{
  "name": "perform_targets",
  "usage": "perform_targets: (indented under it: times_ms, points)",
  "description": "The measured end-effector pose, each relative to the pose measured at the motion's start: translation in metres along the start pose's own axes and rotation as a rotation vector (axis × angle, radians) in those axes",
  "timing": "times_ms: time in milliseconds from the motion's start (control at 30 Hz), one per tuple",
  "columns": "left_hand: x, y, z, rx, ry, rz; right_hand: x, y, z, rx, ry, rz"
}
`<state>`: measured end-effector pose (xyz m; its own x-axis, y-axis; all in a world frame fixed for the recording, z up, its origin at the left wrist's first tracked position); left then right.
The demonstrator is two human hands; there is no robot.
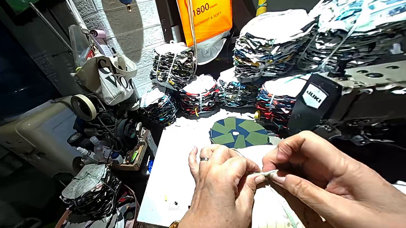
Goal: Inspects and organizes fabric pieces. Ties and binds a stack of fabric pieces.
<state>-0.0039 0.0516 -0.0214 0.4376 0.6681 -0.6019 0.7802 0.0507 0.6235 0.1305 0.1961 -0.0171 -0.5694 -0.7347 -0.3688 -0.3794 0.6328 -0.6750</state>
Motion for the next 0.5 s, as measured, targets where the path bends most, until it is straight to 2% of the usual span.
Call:
perform_targets:
  times_ms: [300,500]
  points:
    - [-0.003,-0.004,-0.008,-0.127,-0.121,0.245,-0.001,0.011,-0.002,-0.024,0.076,-0.128]
    - [-0.009,-0.004,-0.016,-0.246,-0.239,0.420,0.009,0.015,0.001,-0.202,0.158,0.088]
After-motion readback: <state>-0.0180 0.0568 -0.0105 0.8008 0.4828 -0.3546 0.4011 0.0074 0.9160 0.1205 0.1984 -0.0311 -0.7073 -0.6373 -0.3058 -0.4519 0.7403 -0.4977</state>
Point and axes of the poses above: each hand's wrist, its own z-axis away from the middle knuckle, its own x-axis out of the palm, y = z × x, the point moved 1 cm from there along -z, towards the middle knuckle, and after that the axes turned 8 degrees about -x, right-handed, at the moved point
